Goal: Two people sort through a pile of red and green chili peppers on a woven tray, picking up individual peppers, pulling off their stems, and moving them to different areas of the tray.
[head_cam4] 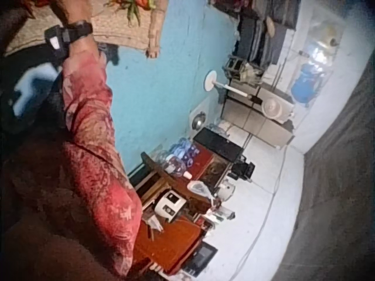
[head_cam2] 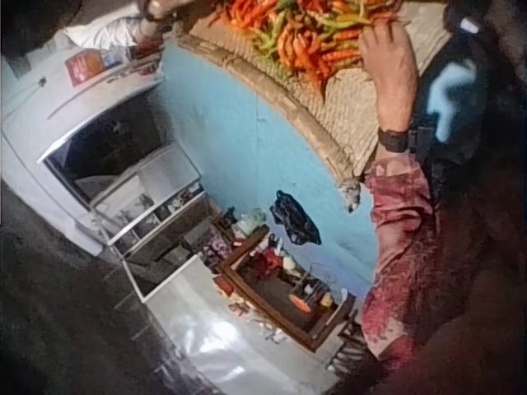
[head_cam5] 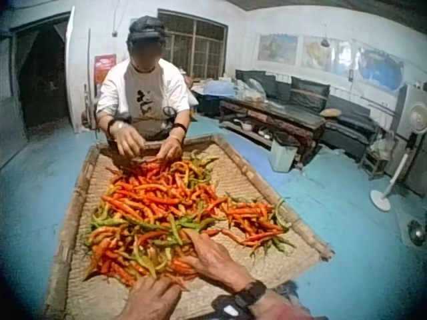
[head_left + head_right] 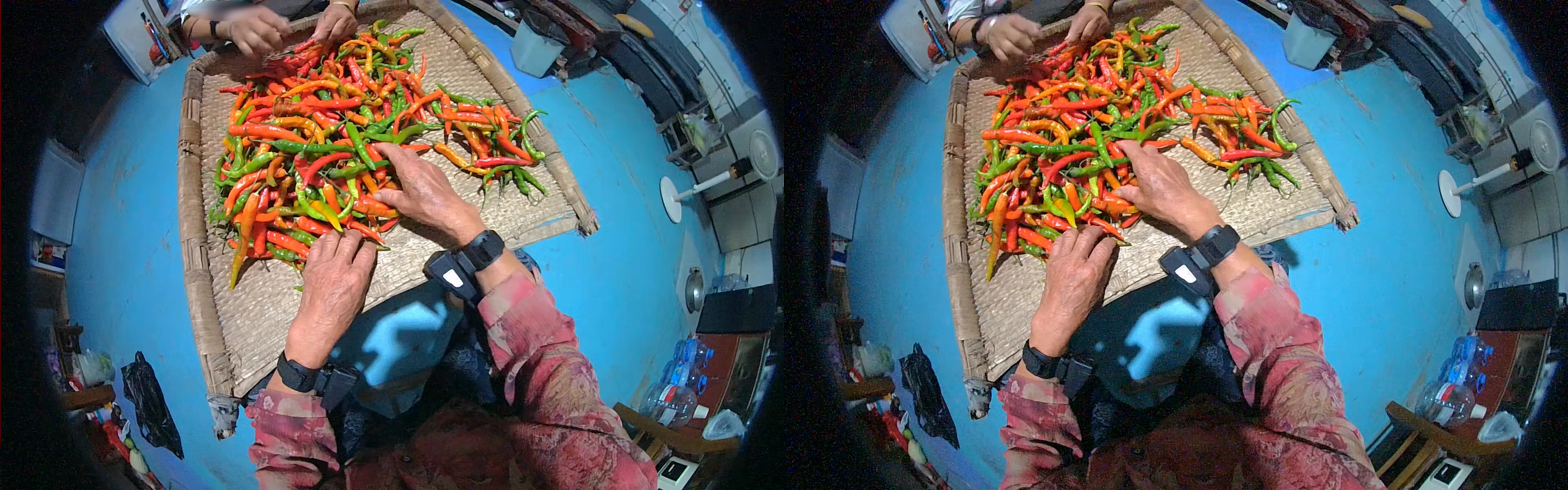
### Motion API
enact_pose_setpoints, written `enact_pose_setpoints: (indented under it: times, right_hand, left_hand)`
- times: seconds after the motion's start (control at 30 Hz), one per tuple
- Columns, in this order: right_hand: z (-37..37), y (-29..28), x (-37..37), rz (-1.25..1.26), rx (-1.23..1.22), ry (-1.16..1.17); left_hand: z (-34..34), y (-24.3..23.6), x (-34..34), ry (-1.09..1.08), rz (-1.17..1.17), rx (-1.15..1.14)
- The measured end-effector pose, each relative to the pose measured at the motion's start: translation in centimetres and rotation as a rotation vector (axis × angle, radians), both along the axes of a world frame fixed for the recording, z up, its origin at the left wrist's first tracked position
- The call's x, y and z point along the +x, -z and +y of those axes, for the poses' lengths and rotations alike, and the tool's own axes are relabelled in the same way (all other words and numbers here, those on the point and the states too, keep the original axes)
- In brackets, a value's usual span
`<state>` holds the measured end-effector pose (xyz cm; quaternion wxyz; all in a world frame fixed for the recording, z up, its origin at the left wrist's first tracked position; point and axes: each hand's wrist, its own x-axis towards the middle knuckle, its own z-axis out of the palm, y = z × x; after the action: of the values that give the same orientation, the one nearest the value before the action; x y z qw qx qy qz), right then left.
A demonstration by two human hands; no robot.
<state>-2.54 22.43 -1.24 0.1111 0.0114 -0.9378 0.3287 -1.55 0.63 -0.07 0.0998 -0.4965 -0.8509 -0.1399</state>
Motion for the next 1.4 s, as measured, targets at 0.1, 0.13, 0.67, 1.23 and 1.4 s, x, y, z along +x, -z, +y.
enact_pose_setpoints:
  times: [0.1,0.13,0.67,1.23,1.4]
  right_hand:
    - [-0.4,0.8,-0.9,0.179,0.008,0.042]
    - [-0.5,0.7,-1.2,0.082,-0.066,0.047]
    - [3.2,-1.3,0.3,0.149,-0.552,0.147]
    - [8.8,-2.5,3.0,0.64,-1.366,0.455]
    - [9.3,-2.1,3.0,0.693,-1.482,0.478]
  left_hand:
    - [0.2,-0.1,0.0,0.004,0.066,0.026]
    - [0.2,-0.1,0.0,0.001,0.041,0.016]
    - [0.2,-0.1,-0.1,0.019,0.027,0.048]
    - [0.3,-0.1,0.0,0.002,0.032,0.021]
    - [0.1,-0.2,0.0,-0.003,0.018,-0.002]
